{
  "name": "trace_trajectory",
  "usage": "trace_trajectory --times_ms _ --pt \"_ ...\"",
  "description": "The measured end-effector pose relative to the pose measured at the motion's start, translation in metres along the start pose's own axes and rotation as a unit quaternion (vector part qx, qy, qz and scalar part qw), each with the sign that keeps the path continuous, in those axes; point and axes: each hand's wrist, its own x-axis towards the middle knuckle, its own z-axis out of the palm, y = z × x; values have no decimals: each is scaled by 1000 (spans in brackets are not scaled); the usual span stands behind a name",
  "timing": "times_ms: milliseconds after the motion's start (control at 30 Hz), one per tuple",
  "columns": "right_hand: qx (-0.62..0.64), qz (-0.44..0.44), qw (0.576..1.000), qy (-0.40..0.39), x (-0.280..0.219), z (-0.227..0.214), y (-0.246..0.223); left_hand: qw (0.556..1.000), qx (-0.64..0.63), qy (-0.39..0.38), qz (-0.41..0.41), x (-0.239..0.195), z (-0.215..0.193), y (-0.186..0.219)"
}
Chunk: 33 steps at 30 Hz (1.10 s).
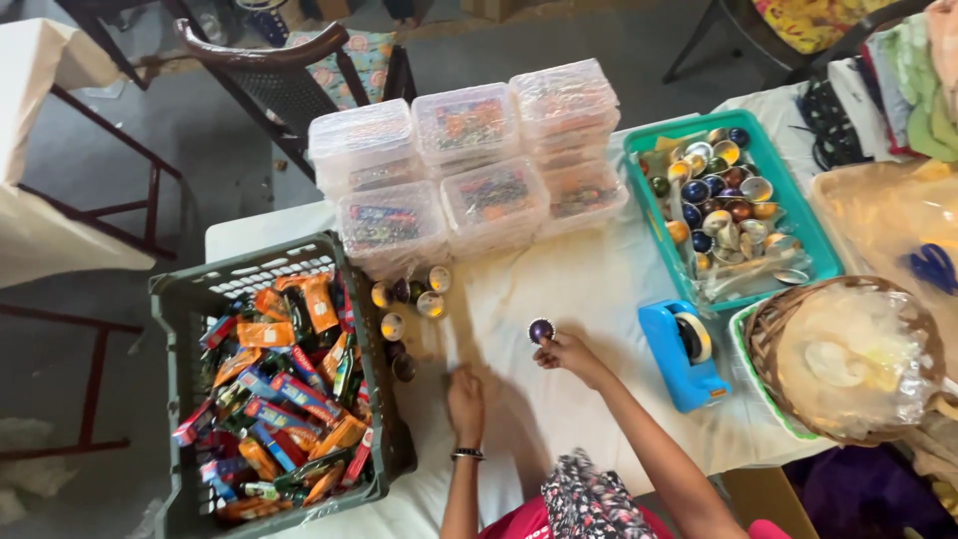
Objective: The person sits at a table and cleans the surface of snack packets using a cloth. They pick up packets from a crate, wipe them, and place them on the table. The person also handles small metal cups and plastic bags during the process.
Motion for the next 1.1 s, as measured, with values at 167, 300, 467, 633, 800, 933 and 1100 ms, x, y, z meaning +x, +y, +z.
trace_trajectory --times_ms 167,300,467,633,800,933,1100 --pt "150 -223 952 146 -9 -103 -48 935 321 135 73 60 -99 82" --pt "252 -206 910 259 -45 -101 -122 953 275 116 40 66 -104 84" --pt "22 -143 981 132 -23 -69 -9 994 -55 -40 -81 48 -90 78" --pt "-19 0 1000 -10 -32 42 25 921 -319 -139 -174 28 -29 30" --pt "74 -23 996 -50 -10 65 53 816 -469 -184 -284 9 -19 65" --pt "47 4 999 7 -10 27 28 940 -258 -208 -86 28 15 -5" --pt "205 -258 895 302 2 -85 -11 981 154 -67 -94 98 -57 57"
